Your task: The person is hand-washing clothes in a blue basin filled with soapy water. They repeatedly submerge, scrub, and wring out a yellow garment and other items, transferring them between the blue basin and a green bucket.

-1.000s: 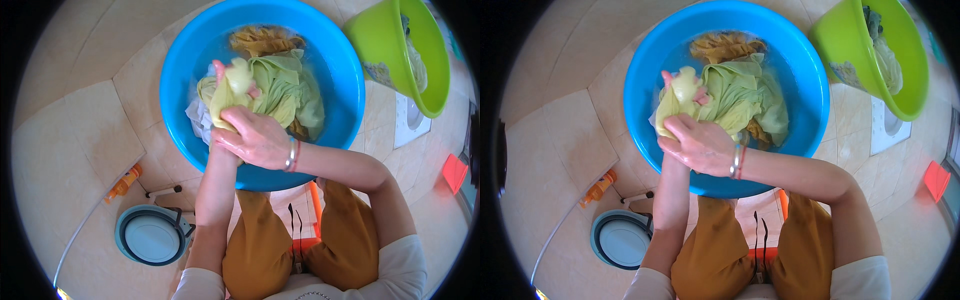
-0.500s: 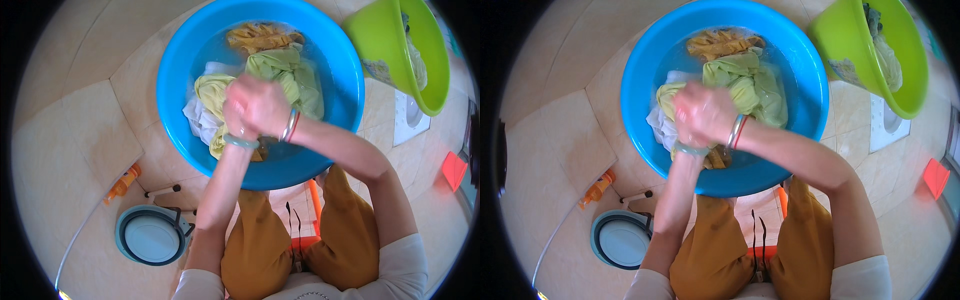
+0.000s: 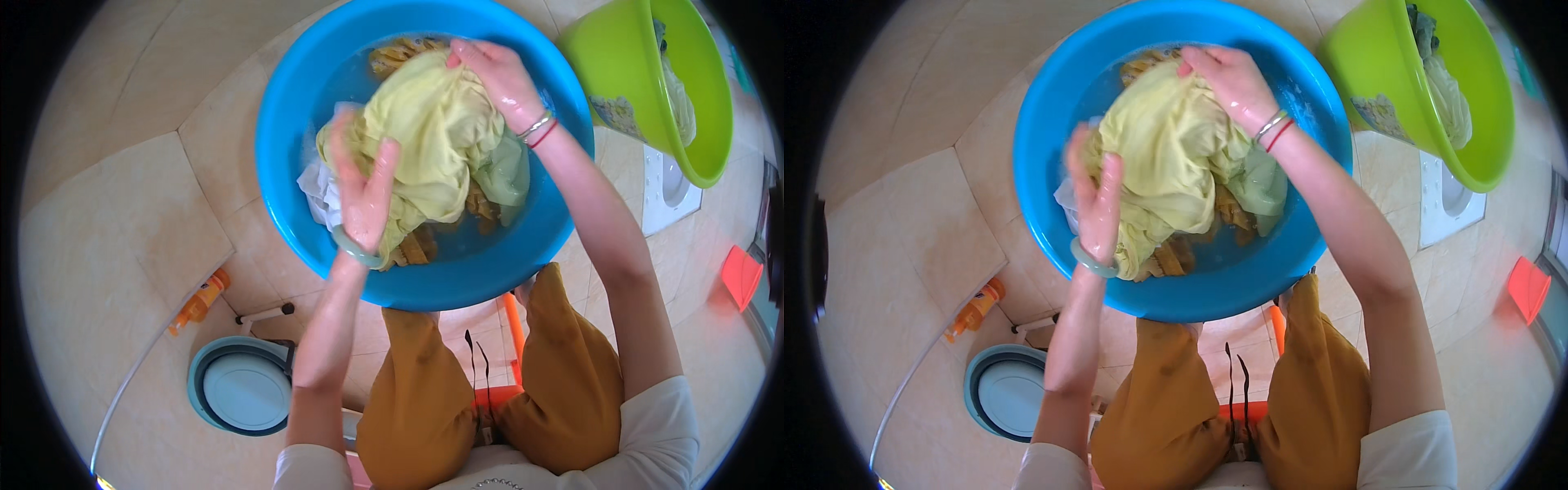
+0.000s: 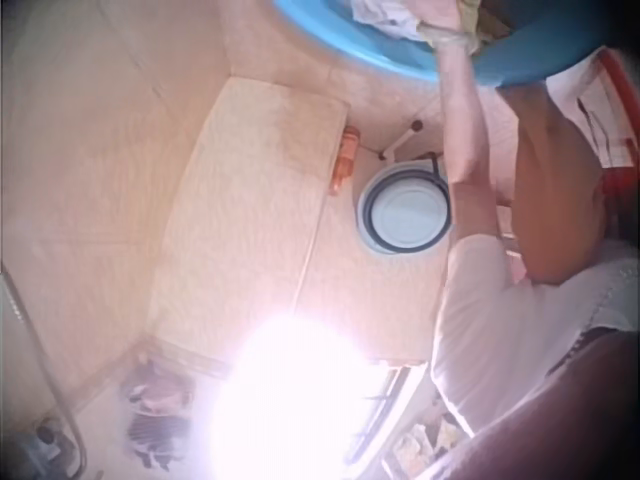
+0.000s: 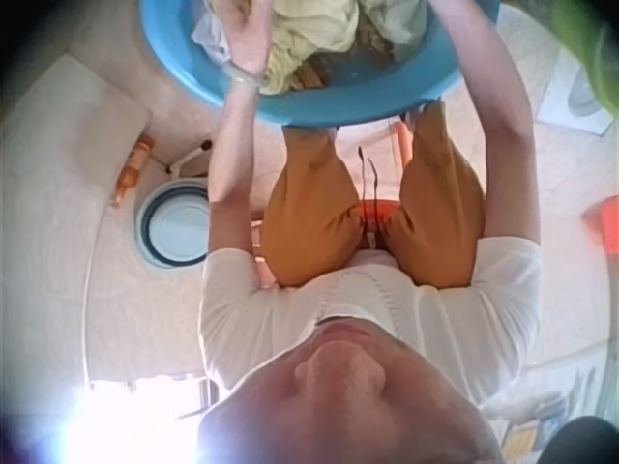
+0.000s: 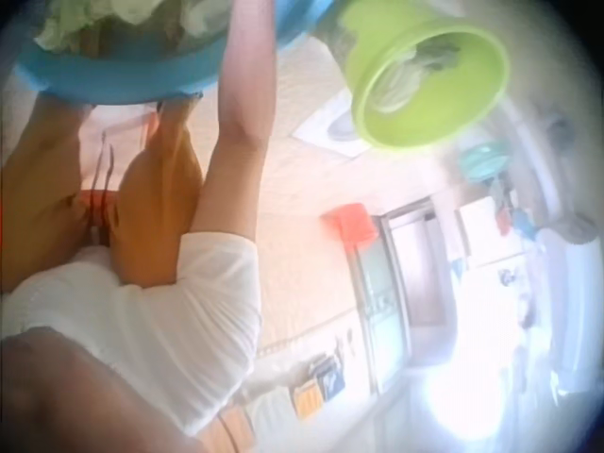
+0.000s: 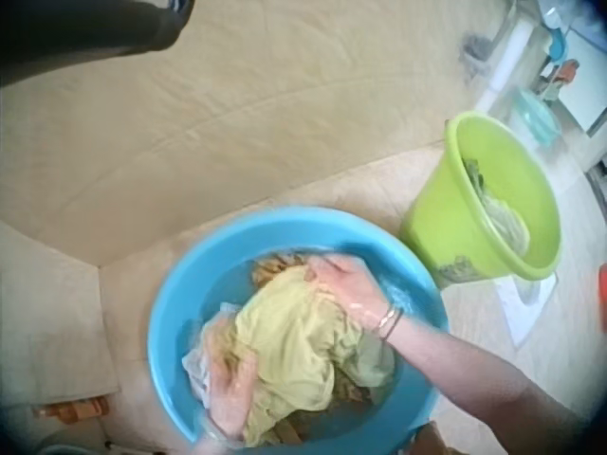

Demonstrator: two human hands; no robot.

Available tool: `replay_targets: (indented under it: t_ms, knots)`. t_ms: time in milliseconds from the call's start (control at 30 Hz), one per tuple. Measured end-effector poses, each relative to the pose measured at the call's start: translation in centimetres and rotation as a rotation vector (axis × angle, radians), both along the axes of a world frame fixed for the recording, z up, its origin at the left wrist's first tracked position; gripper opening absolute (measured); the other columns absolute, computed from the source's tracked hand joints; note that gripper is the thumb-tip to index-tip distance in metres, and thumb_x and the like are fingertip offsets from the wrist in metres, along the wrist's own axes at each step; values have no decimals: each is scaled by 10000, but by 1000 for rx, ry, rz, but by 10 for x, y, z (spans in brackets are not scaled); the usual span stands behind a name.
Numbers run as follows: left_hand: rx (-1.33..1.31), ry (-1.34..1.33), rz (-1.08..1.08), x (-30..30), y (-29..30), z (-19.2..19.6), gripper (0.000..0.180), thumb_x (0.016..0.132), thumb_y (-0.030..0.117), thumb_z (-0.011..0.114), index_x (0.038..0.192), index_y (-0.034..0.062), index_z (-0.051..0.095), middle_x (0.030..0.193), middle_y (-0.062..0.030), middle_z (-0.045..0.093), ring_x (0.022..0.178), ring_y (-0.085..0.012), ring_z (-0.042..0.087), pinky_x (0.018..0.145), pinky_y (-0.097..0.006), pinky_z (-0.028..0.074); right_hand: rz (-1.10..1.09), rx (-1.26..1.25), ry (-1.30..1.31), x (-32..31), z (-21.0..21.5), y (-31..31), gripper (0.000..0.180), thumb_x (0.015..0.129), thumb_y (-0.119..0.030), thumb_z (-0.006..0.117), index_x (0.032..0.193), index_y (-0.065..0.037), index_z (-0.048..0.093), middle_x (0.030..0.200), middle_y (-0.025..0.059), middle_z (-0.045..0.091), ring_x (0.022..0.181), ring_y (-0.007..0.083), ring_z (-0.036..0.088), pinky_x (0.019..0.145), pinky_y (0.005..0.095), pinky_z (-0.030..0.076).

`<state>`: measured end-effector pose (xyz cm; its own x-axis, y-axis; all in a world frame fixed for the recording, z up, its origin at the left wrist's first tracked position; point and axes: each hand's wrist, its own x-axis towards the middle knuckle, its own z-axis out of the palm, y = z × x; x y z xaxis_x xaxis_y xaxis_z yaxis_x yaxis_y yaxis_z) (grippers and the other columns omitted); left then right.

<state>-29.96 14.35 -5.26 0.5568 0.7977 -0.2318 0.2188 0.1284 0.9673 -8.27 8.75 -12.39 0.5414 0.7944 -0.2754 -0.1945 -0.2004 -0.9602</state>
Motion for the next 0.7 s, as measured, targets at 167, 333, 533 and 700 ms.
replay_targets:
  t_ms: [167, 333, 533, 700]
  knots:
    - [882, 604, -351, -34, 17, -24, 382, 757, 174, 779, 1131, 164, 702, 1211, -173, 539, 1056, -327, 547, 883, -395, 435, 215, 258, -108, -23, 34, 34, 408, 893, -309, 649, 1214, -61, 611, 1197, 88, 623, 1127, 198, 557, 984, 310, 430]
    - [959, 498, -98, -35, 29, -4, 150, 818, 74, 704, 963, 66, 740, 1223, -166, 605, 1024, -292, 627, 886, -346, 494, 366, -66, -727, -28, 6, 2, 749, 752, -411, 749, 1370, -104, 460, 1472, 129, 378, 1368, 328, 335, 1119, 478, 279]
    - [442, -101, 201, -32, 33, 62, 205, 963, 106, 537, 1114, -9, 617, 1147, -157, 623, 1023, -243, 616, 903, -367, 488, 368, -305, -893, -57, -7, -27, 688, 724, -327, 764, 1338, -173, 494, 1528, 91, 290, 1423, 307, 244, 1108, 547, 246]
    - [160, -264, 182, -39, 57, 85, 304, 994, 193, 503, 1234, 6, 502, 1022, -143, 624, 917, -198, 596, 859, -323, 489, 30, 170, -64, -50, 29, -32, 267, 804, -31, 551, 1066, -59, 592, 985, 26, 647, 938, 135, 597, 869, 240, 458]
